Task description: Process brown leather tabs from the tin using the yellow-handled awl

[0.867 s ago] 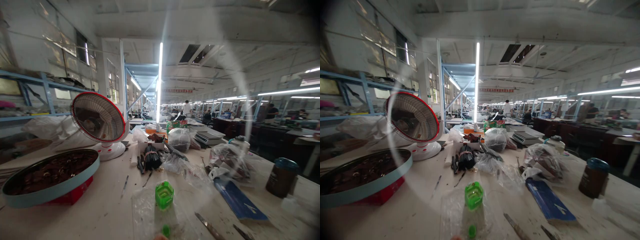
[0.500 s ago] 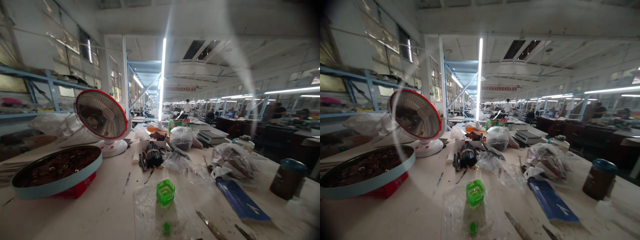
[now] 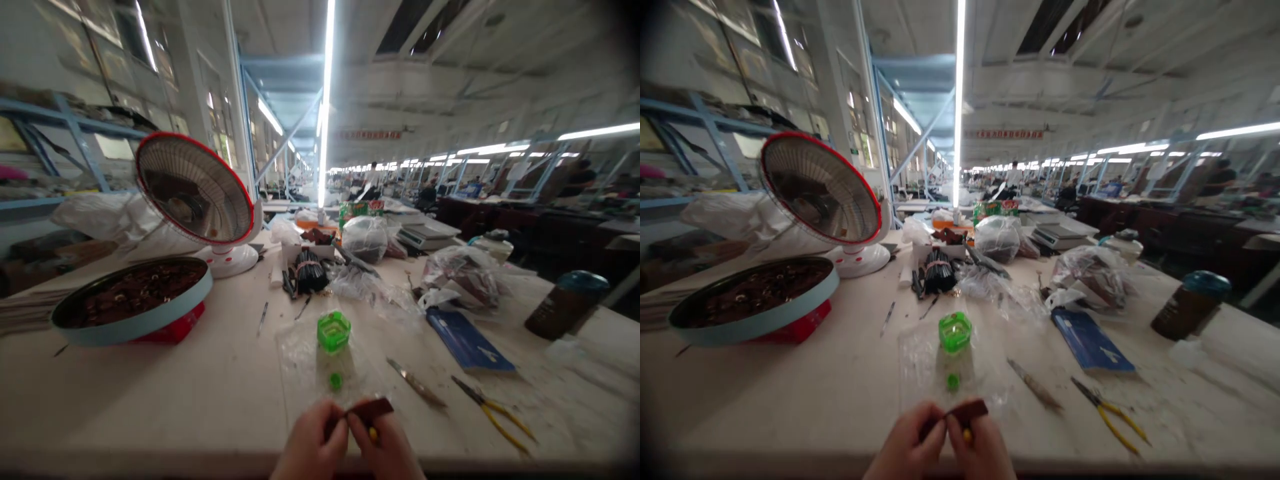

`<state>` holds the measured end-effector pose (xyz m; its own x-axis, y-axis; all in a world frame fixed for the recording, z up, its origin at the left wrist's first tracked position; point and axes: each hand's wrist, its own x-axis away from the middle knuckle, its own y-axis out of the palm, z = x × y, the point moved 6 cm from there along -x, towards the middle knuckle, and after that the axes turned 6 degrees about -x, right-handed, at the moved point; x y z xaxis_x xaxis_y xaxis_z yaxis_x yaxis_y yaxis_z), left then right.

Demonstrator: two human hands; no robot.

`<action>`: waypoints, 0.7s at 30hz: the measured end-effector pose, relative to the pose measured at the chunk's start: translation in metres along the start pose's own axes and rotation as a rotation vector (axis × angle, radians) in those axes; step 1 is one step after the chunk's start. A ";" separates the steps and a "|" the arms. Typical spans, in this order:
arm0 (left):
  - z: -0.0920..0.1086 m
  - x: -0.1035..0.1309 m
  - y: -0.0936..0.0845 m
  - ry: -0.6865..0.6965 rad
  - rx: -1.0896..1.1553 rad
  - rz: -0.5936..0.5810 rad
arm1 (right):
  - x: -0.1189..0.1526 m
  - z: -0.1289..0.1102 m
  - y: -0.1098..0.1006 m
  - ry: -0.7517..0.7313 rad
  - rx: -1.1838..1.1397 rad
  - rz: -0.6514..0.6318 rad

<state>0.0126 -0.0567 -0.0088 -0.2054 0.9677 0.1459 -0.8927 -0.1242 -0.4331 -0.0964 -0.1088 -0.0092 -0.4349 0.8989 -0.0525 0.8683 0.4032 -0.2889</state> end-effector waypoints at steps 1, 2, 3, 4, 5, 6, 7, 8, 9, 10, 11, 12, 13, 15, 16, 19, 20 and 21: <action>0.000 0.000 -0.003 0.035 -0.007 0.034 | -0.001 0.005 0.005 0.023 -0.021 -0.040; -0.002 -0.001 -0.002 0.038 0.033 0.017 | -0.002 0.010 0.008 0.043 -0.050 -0.062; -0.008 -0.003 -0.002 0.023 0.087 0.006 | -0.005 0.016 0.012 0.064 -0.090 -0.091; -0.015 -0.006 0.000 -0.003 0.138 -0.006 | -0.007 0.023 0.015 0.094 -0.150 -0.116; -0.022 -0.009 0.002 -0.036 0.187 -0.023 | -0.010 0.030 0.018 0.121 -0.210 -0.148; -0.029 -0.011 0.004 -0.065 0.233 -0.042 | -0.012 0.037 0.021 0.153 -0.256 -0.166; -0.035 -0.013 0.007 -0.089 0.267 -0.064 | -0.014 0.043 0.023 0.190 -0.305 -0.188; -0.039 -0.014 0.010 -0.105 0.291 -0.088 | -0.014 0.050 0.024 0.220 -0.351 -0.202; -0.042 -0.015 0.013 -0.112 0.301 -0.110 | -0.015 0.055 0.026 0.248 -0.395 -0.211; -0.044 -0.016 0.014 -0.114 0.292 -0.122 | -0.015 0.060 0.027 0.271 -0.440 -0.219; -0.046 -0.018 0.014 -0.112 0.275 -0.121 | -0.015 0.064 0.028 0.289 -0.483 -0.224; -0.048 -0.019 0.014 -0.107 0.261 -0.111 | -0.015 0.068 0.029 0.307 -0.521 -0.230; -0.049 -0.021 0.014 -0.103 0.256 -0.096 | -0.015 0.071 0.031 0.323 -0.552 -0.240; -0.051 -0.025 0.013 -0.102 0.272 -0.074 | -0.017 0.075 0.033 0.343 -0.594 -0.252; -0.052 -0.027 0.014 -0.106 0.292 -0.072 | -0.018 0.076 0.033 0.345 -0.605 -0.258; -0.055 -0.032 0.014 -0.124 0.351 -0.064 | -0.026 0.079 0.027 0.301 -0.604 -0.237; -0.057 -0.034 0.013 -0.131 0.368 -0.049 | -0.030 0.081 0.021 0.270 -0.596 -0.194; -0.060 -0.036 0.011 -0.139 0.384 -0.030 | -0.035 0.083 0.014 0.234 -0.581 -0.122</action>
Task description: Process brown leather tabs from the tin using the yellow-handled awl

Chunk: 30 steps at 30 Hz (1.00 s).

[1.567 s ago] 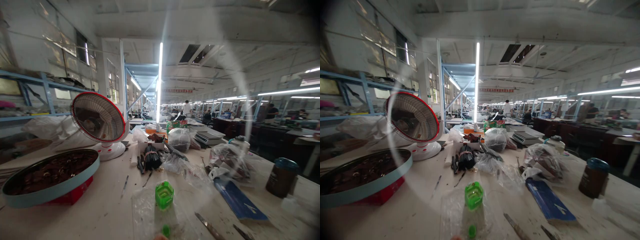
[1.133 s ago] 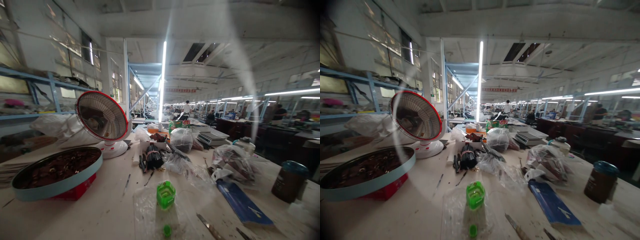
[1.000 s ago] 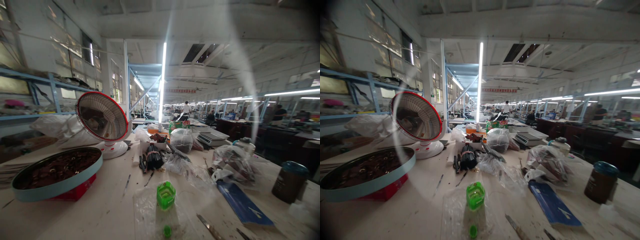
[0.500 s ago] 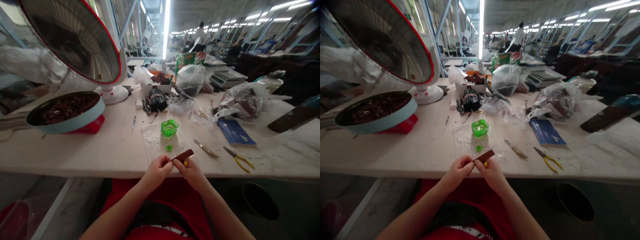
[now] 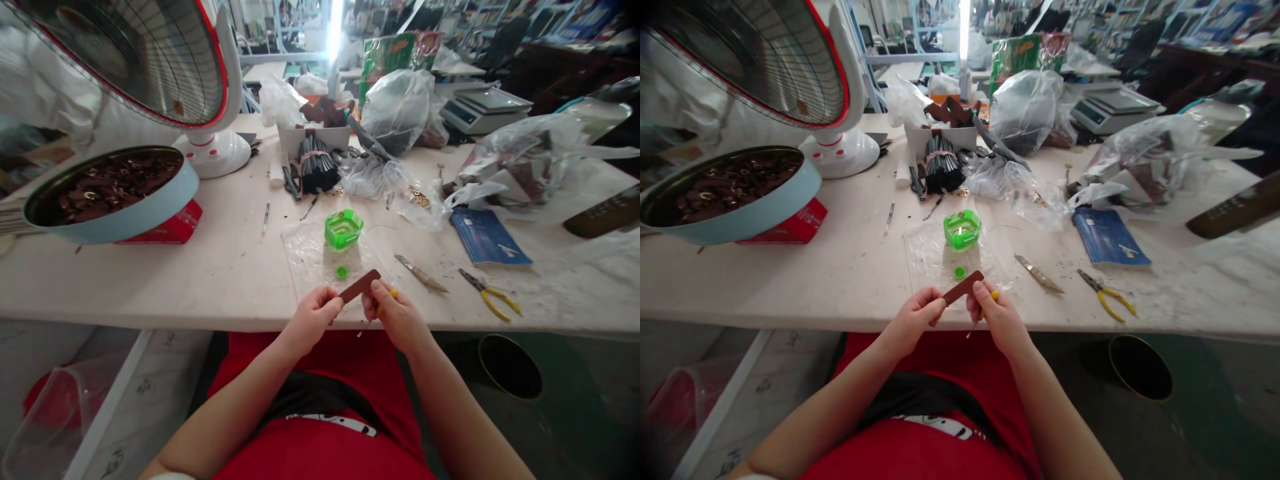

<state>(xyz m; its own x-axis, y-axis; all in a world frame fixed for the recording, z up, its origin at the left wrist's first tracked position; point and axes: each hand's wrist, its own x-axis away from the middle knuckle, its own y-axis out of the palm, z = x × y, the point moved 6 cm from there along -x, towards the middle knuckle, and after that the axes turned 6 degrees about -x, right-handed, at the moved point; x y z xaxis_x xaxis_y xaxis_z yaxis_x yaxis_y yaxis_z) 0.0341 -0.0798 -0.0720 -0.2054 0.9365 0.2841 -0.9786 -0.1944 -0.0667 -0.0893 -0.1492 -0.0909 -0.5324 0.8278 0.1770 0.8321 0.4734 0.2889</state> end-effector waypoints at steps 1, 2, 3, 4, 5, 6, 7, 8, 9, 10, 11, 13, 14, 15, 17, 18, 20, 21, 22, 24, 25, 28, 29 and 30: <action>-0.002 -0.003 -0.003 -0.006 0.017 0.021 | -0.003 -0.004 -0.009 -0.059 0.025 0.078; -0.005 -0.006 -0.007 -0.014 0.034 0.048 | -0.007 -0.008 -0.019 -0.111 0.066 0.158; -0.008 -0.009 -0.012 -0.021 0.049 0.074 | -0.010 -0.011 -0.027 -0.148 0.110 0.225; -0.011 -0.013 -0.017 -0.027 0.064 0.100 | -0.015 -0.014 -0.033 -0.171 0.145 0.276; -0.014 -0.016 -0.021 -0.030 0.078 0.125 | -0.020 -0.015 -0.037 -0.184 0.163 0.308; -0.016 -0.020 -0.025 -0.030 0.091 0.146 | -0.025 -0.016 -0.039 -0.194 0.160 0.332; -0.018 -0.024 -0.029 -0.028 0.100 0.162 | -0.031 -0.016 -0.041 -0.207 0.140 0.350; -0.019 -0.028 -0.031 -0.028 0.105 0.170 | -0.037 -0.016 -0.041 -0.225 0.114 0.364; -0.020 -0.032 -0.034 -0.030 0.112 0.174 | -0.043 -0.015 -0.041 -0.245 0.098 0.375; -0.021 -0.035 -0.036 -0.036 0.118 0.181 | -0.049 -0.014 -0.040 -0.260 0.097 0.381; -0.022 -0.038 -0.038 -0.045 0.125 0.191 | -0.055 -0.012 -0.038 -0.271 0.106 0.386; -0.023 -0.042 -0.043 -0.064 0.144 0.220 | -0.067 -0.006 -0.035 -0.279 0.131 0.388; -0.024 -0.044 -0.046 -0.071 0.155 0.231 | -0.072 -0.003 -0.034 -0.279 0.144 0.387; -0.024 -0.046 -0.048 -0.077 0.165 0.239 | -0.077 -0.001 -0.032 -0.279 0.160 0.383; -0.025 -0.050 -0.051 -0.081 0.176 0.240 | -0.086 0.004 -0.028 -0.274 0.201 0.360; -0.026 -0.052 -0.053 -0.082 0.176 0.242 | -0.090 0.006 -0.026 -0.266 0.225 0.348; -0.029 -0.056 -0.057 -0.086 0.168 0.251 | -0.096 0.010 -0.022 -0.255 0.271 0.325; -0.030 -0.057 -0.058 -0.089 0.164 0.256 | -0.098 0.011 -0.021 -0.255 0.289 0.315; -0.031 -0.058 -0.060 -0.093 0.161 0.260 | -0.100 0.013 -0.019 -0.254 0.305 0.306; -0.034 -0.060 -0.062 -0.099 0.159 0.265 | -0.102 0.016 -0.018 -0.248 0.324 0.295; -0.035 -0.060 -0.063 -0.099 0.158 0.267 | -0.102 0.016 -0.017 -0.246 0.329 0.292; -0.037 -0.060 -0.064 -0.092 0.148 0.264 | -0.101 0.017 -0.016 -0.252 0.336 0.288; -0.037 -0.059 -0.064 -0.090 0.144 0.260 | -0.101 0.017 -0.015 -0.253 0.338 0.287; -0.037 -0.058 -0.064 -0.089 0.142 0.257 | -0.101 0.017 -0.015 -0.253 0.337 0.286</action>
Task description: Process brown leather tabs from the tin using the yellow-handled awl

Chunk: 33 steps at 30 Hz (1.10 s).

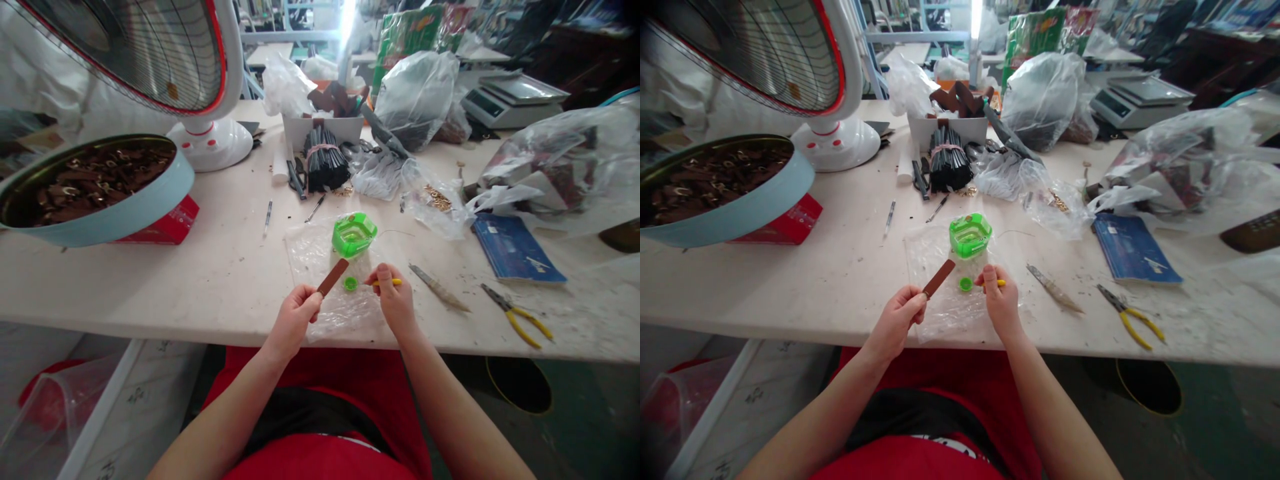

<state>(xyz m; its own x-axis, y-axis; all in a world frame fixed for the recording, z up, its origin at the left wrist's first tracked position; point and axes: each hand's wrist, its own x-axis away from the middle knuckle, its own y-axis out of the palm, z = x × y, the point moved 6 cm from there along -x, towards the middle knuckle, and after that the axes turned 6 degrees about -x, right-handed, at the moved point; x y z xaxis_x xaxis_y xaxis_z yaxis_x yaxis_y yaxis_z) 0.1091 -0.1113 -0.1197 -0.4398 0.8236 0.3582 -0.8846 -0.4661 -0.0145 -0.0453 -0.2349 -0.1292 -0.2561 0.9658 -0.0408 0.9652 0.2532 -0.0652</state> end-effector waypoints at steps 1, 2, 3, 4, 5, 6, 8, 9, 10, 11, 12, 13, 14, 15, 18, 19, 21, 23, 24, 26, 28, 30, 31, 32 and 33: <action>0.000 0.001 0.000 0.002 0.000 -0.005 | 0.000 0.001 0.000 0.005 -0.002 -0.002; 0.001 0.003 0.000 0.005 -0.001 -0.013 | 0.000 0.001 0.000 0.010 -0.005 -0.002; 0.002 0.005 0.001 0.006 -0.004 -0.020 | 0.001 0.002 -0.001 0.014 -0.007 0.001; 0.003 0.007 0.001 0.005 -0.010 -0.029 | 0.001 0.001 -0.002 0.013 -0.010 0.005; 0.004 0.009 0.002 0.002 -0.020 -0.041 | 0.003 -0.001 -0.004 0.008 -0.016 0.014; 0.004 0.011 0.002 -0.001 -0.030 -0.053 | 0.005 -0.004 -0.007 0.002 -0.030 0.026; 0.006 0.016 0.004 -0.007 -0.050 -0.077 | 0.011 -0.014 -0.014 -0.013 -0.106 0.071; 0.006 0.018 0.006 -0.006 -0.061 -0.091 | 0.015 -0.020 -0.019 -0.010 -0.180 0.097; 0.008 0.021 0.008 -0.001 -0.074 -0.108 | 0.020 -0.027 -0.023 0.004 -0.280 0.120; 0.009 0.024 0.011 0.004 -0.087 -0.130 | 0.026 -0.034 -0.026 0.028 -0.393 0.134; 0.011 0.027 0.014 0.010 -0.097 -0.159 | 0.031 -0.042 -0.028 0.052 -0.502 0.139; 0.013 0.030 0.019 0.017 -0.103 -0.191 | 0.037 -0.049 -0.029 0.071 -0.592 0.135; 0.015 0.034 0.022 0.023 -0.105 -0.220 | 0.042 -0.056 -0.029 0.081 -0.655 0.126; 0.017 0.037 0.026 0.027 -0.103 -0.244 | 0.047 -0.063 -0.029 0.081 -0.691 0.114; 0.025 0.047 0.032 0.038 -0.100 -0.262 | 0.057 -0.074 -0.029 0.072 -0.717 0.092; 0.027 0.050 0.032 0.044 -0.101 -0.261 | 0.059 -0.074 -0.028 0.076 -0.722 0.088; 0.030 0.055 0.033 0.058 -0.104 -0.263 | 0.063 -0.073 -0.024 0.088 -0.726 0.080; 0.032 0.059 0.034 0.069 -0.102 -0.257 | 0.065 -0.074 -0.021 0.091 -0.728 0.061; 0.032 0.060 0.034 0.072 -0.097 -0.247 | 0.066 -0.075 -0.020 0.090 -0.733 0.057; 0.031 0.062 0.032 0.072 -0.081 -0.213 | 0.068 -0.077 -0.022 0.086 -0.753 0.072; 0.029 0.063 0.030 0.071 -0.064 -0.172 | 0.071 -0.078 -0.029 0.088 -0.790 0.106; 0.028 0.063 0.028 0.071 -0.050 -0.139 | 0.076 -0.078 -0.038 0.085 -0.815 0.128; 0.028 0.064 0.027 0.072 -0.044 -0.128 | 0.079 -0.077 -0.041 0.075 -0.805 0.131; 0.029 0.065 0.027 0.074 -0.042 -0.120 | 0.082 -0.076 -0.043 0.062 -0.765 0.125; 0.031 0.066 0.027 0.080 -0.045 -0.116 | 0.084 -0.074 -0.043 0.056 -0.696 0.108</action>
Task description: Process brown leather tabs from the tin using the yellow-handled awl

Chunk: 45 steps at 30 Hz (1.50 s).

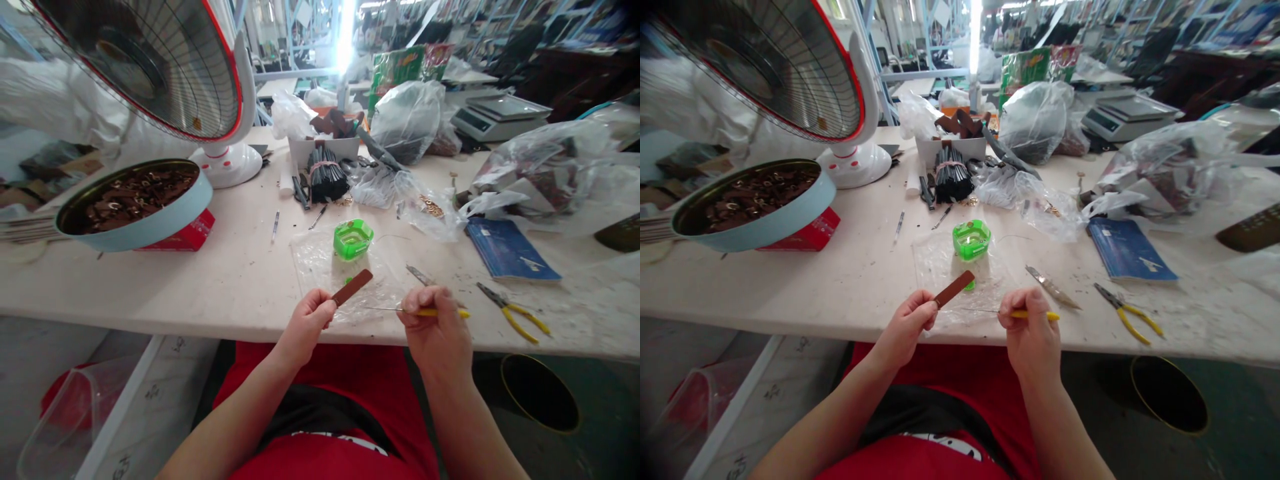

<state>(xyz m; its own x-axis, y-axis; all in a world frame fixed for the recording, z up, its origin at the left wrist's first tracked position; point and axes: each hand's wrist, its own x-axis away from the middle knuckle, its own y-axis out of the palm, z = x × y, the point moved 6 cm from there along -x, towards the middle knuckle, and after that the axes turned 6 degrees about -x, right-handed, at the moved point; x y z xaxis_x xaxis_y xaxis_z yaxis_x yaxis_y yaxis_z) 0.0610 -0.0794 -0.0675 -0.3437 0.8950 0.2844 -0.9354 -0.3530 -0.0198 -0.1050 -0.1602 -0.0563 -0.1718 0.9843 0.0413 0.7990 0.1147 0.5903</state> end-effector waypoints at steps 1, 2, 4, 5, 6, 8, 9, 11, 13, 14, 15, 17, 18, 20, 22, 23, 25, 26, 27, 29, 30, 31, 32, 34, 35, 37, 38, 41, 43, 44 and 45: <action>0.003 0.001 0.001 0.008 -0.008 0.000 | 0.002 0.003 0.000 0.011 0.093 -0.032; 0.006 0.003 0.003 0.018 -0.018 -0.006 | 0.005 0.008 0.002 0.033 0.195 -0.080; 0.011 0.006 0.008 0.032 -0.037 -0.030 | 0.009 0.020 0.010 0.098 0.390 -0.218; 0.014 0.008 0.011 0.032 -0.042 -0.043 | 0.010 0.025 0.015 0.123 0.466 -0.288; 0.015 0.009 0.012 0.028 -0.044 -0.053 | 0.011 0.029 0.019 0.134 0.523 -0.345; 0.016 0.011 0.014 0.012 -0.038 -0.056 | 0.011 0.031 0.025 0.137 0.599 -0.397; 0.015 0.011 0.014 0.002 -0.035 -0.057 | 0.011 0.032 0.026 0.141 0.615 -0.403; 0.014 0.012 0.013 -0.008 -0.026 -0.061 | 0.010 0.032 0.029 0.159 0.607 -0.409; 0.013 0.011 0.013 0.005 -0.030 -0.057 | 0.012 0.035 0.033 0.204 0.580 -0.439; 0.012 0.011 0.012 0.016 -0.041 -0.048 | 0.013 0.036 0.035 0.229 0.562 -0.452; 0.012 0.011 0.012 0.026 -0.055 -0.037 | 0.014 0.037 0.037 0.257 0.542 -0.461; 0.011 0.010 0.012 0.033 -0.097 -0.037 | 0.016 0.040 0.039 0.303 0.504 -0.459; 0.011 0.009 0.012 0.033 -0.122 -0.053 | 0.017 0.041 0.039 0.320 0.493 -0.452; 0.009 0.007 0.012 0.041 -0.185 -0.091 | 0.017 0.045 0.040 0.347 0.488 -0.445; 0.008 0.005 0.010 0.057 -0.251 -0.099 | 0.017 0.050 0.043 0.353 0.494 -0.441; 0.008 0.004 0.007 0.066 -0.276 -0.086 | 0.016 0.053 0.044 0.352 0.495 -0.437; 0.007 0.002 0.001 0.079 -0.291 -0.051 | 0.014 0.058 0.048 0.345 0.502 -0.433; 0.007 0.000 -0.002 0.082 -0.282 -0.045 | 0.013 0.059 0.049 0.344 0.516 -0.442; 0.006 -0.002 -0.008 0.080 -0.270 -0.042 | 0.011 0.061 0.049 0.345 0.531 -0.448; 0.002 -0.008 -0.025 0.075 -0.272 -0.017 | 0.005 0.059 0.043 0.331 0.520 -0.401; 0.000 -0.012 -0.038 0.075 -0.313 0.015 | 0.001 0.057 0.038 0.315 0.478 -0.352; -0.003 -0.017 -0.054 0.078 -0.381 0.063 | -0.003 0.054 0.032 0.300 0.414 -0.294; -0.007 -0.022 -0.071 0.080 -0.463 0.122 | -0.006 0.052 0.026 0.287 0.338 -0.235; -0.018 -0.031 -0.106 0.065 -0.627 0.227 | -0.009 0.051 0.019 0.278 0.210 -0.160; -0.025 -0.035 -0.122 0.049 -0.687 0.265 | -0.008 0.053 0.017 0.282 0.168 -0.137; -0.037 -0.040 -0.146 0.013 -0.765 0.320 | -0.006 0.057 0.017 0.285 0.112 -0.079; -0.042 -0.041 -0.155 -0.001 -0.802 0.330 | -0.004 0.060 0.017 0.282 0.096 -0.050; -0.044 -0.038 -0.174 -0.016 -0.899 0.306 | -0.001 0.064 0.020 0.266 0.103 0.017; -0.032 -0.033 -0.190 -0.004 -0.949 0.302 | -0.002 0.062 0.023 0.245 0.123 0.035; -0.021 -0.030 -0.202 0.004 -0.970 0.323 | -0.004 0.060 0.024 0.227 0.128 0.039; -0.007 -0.026 -0.216 0.020 -0.996 0.364 | -0.006 0.057 0.024 0.202 0.142 0.034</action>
<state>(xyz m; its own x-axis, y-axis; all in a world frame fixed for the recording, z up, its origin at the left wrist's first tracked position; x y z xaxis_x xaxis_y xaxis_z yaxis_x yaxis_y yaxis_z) 0.2715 -0.0244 -0.0777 -0.6094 0.7880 0.0876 -0.4186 -0.2260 -0.8796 -0.0516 -0.1559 -0.0884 -0.2441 0.9425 0.2280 0.8767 0.1140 0.4674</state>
